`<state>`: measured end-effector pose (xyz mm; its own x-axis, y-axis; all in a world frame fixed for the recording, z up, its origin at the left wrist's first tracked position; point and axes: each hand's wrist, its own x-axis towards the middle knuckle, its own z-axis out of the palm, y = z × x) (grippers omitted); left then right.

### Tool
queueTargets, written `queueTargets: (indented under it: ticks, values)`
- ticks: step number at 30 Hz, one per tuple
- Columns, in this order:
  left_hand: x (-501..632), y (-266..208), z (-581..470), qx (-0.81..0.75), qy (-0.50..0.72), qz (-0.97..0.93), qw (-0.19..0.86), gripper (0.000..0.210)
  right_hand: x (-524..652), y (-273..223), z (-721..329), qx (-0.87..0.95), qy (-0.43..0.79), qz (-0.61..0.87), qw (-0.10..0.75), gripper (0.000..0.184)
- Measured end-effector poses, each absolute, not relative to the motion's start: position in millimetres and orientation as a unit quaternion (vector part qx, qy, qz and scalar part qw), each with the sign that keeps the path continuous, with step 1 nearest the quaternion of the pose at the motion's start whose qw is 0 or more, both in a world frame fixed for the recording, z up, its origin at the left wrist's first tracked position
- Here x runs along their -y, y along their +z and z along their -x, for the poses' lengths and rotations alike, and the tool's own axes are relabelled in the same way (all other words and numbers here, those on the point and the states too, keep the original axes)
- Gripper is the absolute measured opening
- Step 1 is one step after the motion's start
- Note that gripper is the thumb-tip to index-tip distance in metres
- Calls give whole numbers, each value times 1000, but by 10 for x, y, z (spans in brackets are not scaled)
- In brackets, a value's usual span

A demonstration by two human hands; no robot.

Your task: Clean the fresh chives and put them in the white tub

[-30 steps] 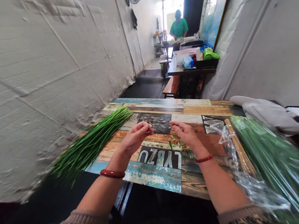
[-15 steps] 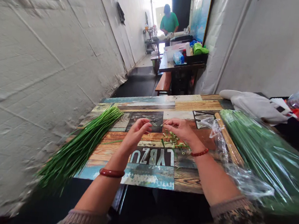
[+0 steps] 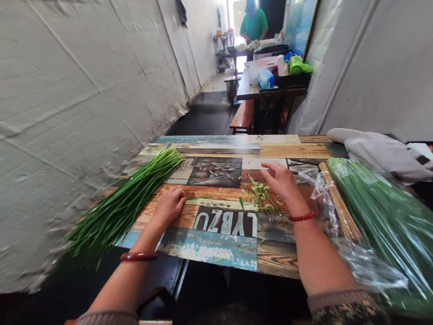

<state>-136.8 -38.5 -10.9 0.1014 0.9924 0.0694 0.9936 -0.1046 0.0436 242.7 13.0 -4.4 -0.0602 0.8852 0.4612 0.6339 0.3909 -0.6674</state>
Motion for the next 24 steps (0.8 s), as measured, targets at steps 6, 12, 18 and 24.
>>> queueTargets:
  ticks: [6,12,18,24]
  values:
    - [258,-107,1448,723,26,686,75,28,-148,-179,-2388,730,130,520,424,30]
    - [133,12,1684,803,-15,581,127,35,-139,-189,-2341,732,119,524,418,29]
    - [-141,-96,1367,729,-240,640,24,29,-124,-116,-2294,722,114,517,446,29]
    - [-364,-305,388,550,-315,758,-152,24,-115,-139,-2349,745,115,566,334,33]
